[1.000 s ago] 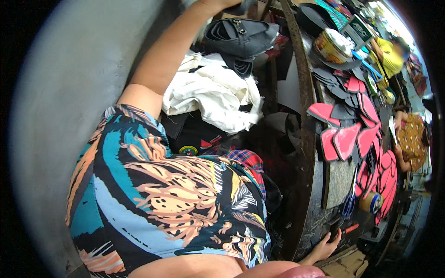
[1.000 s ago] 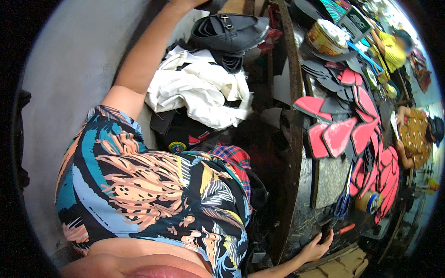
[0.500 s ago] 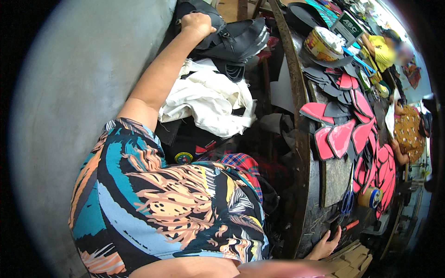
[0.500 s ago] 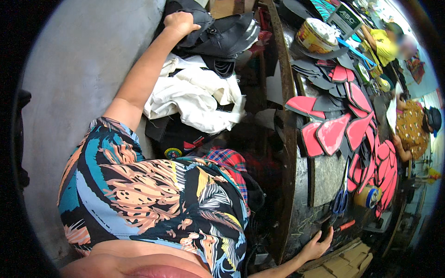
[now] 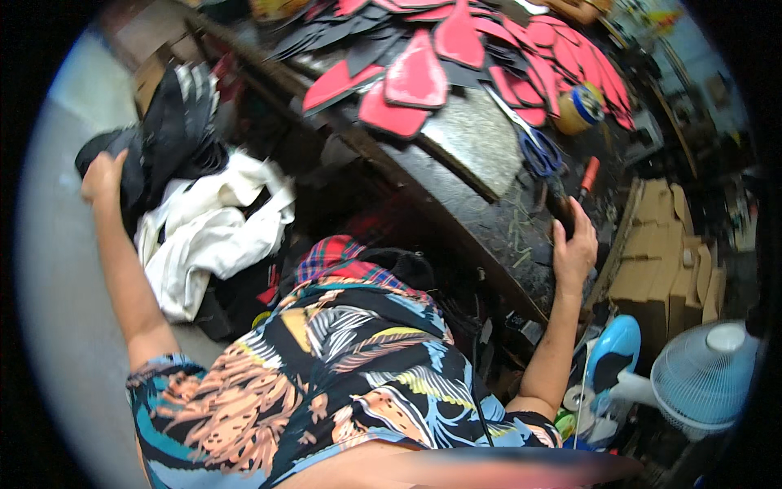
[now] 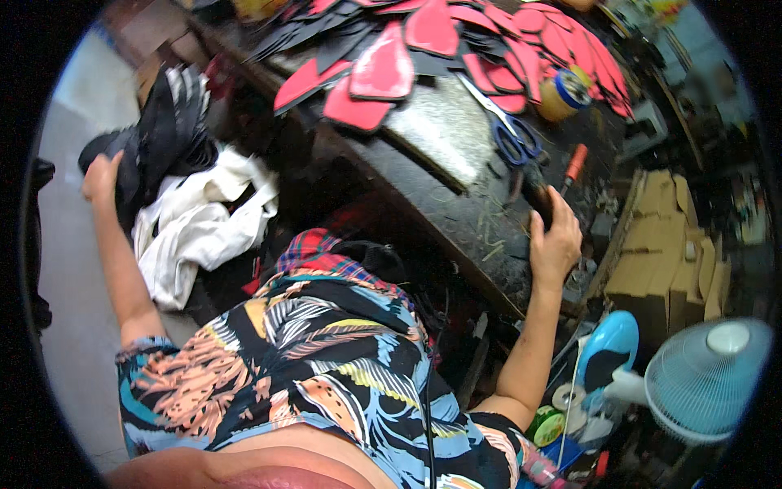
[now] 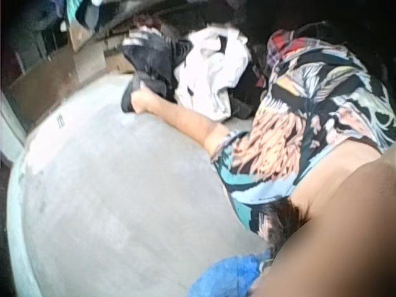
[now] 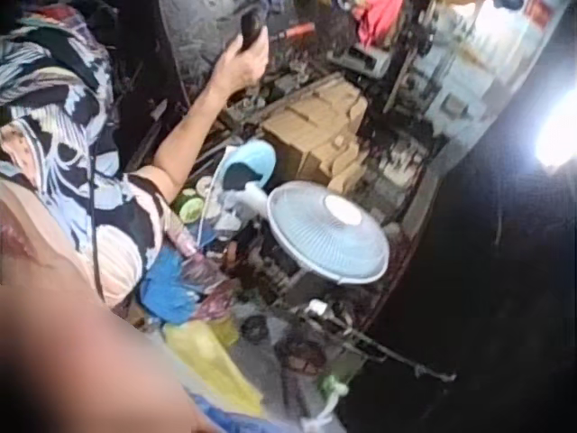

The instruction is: The person uses scissors to trim excess white insole material from the inside of black sandals. They repeatedly lift the upper strap, cut along the inner edge, and remove trimmed pieces. After finishing one sandal, they place it aside and begin the same process on a second sandal.

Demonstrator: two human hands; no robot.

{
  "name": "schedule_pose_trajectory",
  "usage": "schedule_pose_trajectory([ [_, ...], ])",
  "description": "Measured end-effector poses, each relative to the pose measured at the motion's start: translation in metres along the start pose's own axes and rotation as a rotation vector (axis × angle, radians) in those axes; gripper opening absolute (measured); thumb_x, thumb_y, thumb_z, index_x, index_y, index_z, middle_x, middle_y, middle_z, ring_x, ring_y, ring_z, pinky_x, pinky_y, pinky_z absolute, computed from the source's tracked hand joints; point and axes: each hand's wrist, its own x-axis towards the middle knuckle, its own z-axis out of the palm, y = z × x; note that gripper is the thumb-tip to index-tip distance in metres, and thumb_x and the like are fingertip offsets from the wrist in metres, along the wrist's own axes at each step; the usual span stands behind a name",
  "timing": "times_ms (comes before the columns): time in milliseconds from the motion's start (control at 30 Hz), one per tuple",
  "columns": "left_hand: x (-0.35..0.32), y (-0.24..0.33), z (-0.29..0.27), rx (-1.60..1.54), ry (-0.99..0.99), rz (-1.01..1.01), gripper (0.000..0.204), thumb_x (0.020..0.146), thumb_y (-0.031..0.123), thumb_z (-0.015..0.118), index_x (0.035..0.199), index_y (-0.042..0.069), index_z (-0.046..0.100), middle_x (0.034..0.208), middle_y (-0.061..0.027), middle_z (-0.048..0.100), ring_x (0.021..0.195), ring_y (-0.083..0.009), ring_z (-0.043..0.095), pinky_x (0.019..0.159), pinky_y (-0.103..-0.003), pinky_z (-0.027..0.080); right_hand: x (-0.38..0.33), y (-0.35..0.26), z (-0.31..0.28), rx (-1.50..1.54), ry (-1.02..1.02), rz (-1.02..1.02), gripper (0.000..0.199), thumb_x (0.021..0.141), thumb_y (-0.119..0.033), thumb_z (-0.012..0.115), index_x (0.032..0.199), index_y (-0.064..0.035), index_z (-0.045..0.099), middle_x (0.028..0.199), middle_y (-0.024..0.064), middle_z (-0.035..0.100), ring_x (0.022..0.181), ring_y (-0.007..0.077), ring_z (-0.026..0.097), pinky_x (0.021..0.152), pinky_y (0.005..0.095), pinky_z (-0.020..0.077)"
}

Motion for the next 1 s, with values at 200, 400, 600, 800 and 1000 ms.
schedule_pose_trajectory([
  [200, -0.058, 0.035, -0.051, -0.050, 0.489, -0.039, 0.055, 0.090, 0.061, 0.063, 0.111, 0.011, 0.067, 0.117, -0.0144, 0.066, 0.112, -0.0386, 0.063, 0.088, -0.054, 0.054, -0.001, -0.001, -0.003, -0.036, 0.070, -0.020, 0.047, 0.088, -0.018, 0.071, 0.134, -0.0152, 0.060, 0.129, 0.0071, 0.065, 0.117, 0.0285, 0.060, 0.106, 0.0450, 0.0405],
  [400, -0.209, 0.204, -0.135, -0.989, 0.761, 1.059, 0.025, 0.081, 0.025, 0.081, 0.098, 0.010, 0.069, 0.118, -0.0118, 0.063, 0.109, -0.0314, 0.060, 0.092, -0.043, 0.049, 0.001, 0.003, 0.002, -0.113, 0.088, -0.025, 0.047, 0.090, -0.022, 0.069, 0.135, -0.0160, 0.060, 0.129, 0.0066, 0.064, 0.117, 0.0284, 0.059, 0.106, 0.0455, 0.0397],
  [600, -0.335, 0.346, -0.204, -1.165, 0.505, 2.017, 0.047, 0.074, 0.028, 0.082, 0.113, 0.009, 0.063, 0.142, -0.0143, 0.051, 0.136, -0.0351, 0.045, 0.109, -0.048, 0.042, 0.006, -0.002, -0.014, -0.218, -0.019, 0.078, 0.045, 0.085, -0.021, 0.074, 0.128, -0.0146, 0.064, 0.119, 0.0038, 0.065, 0.110, 0.0242, 0.060, 0.095, 0.0397, 0.0452],
  [800, -0.362, 0.437, -0.227, -1.103, 0.460, 1.992, 0.062, 0.087, 0.057, 0.067, 0.127, 0.011, 0.060, 0.148, -0.0159, 0.049, 0.140, -0.0370, 0.041, 0.115, -0.051, 0.032, 0.023, 0.011, -0.040, -0.350, 0.102, -0.093, 0.042, 0.085, -0.021, 0.074, 0.126, -0.0164, 0.065, 0.115, 0.0023, 0.065, 0.107, 0.0235, 0.060, 0.090, 0.0404, 0.0458],
  [1000, -0.355, 0.443, -0.223, -1.135, 0.362, 2.007, 0.054, 0.086, 0.059, 0.065, 0.083, 0.005, 0.068, 0.103, -0.0098, 0.062, 0.106, -0.0299, 0.055, 0.100, -0.045, 0.039, 0.078, 0.091, -0.030, -0.342, 0.107, 0.226, 0.033, 0.093, -0.029, 0.067, 0.124, -0.0170, 0.067, 0.115, 0.0043, 0.066, 0.109, 0.0275, 0.061, 0.088, 0.0435, 0.0471],
])
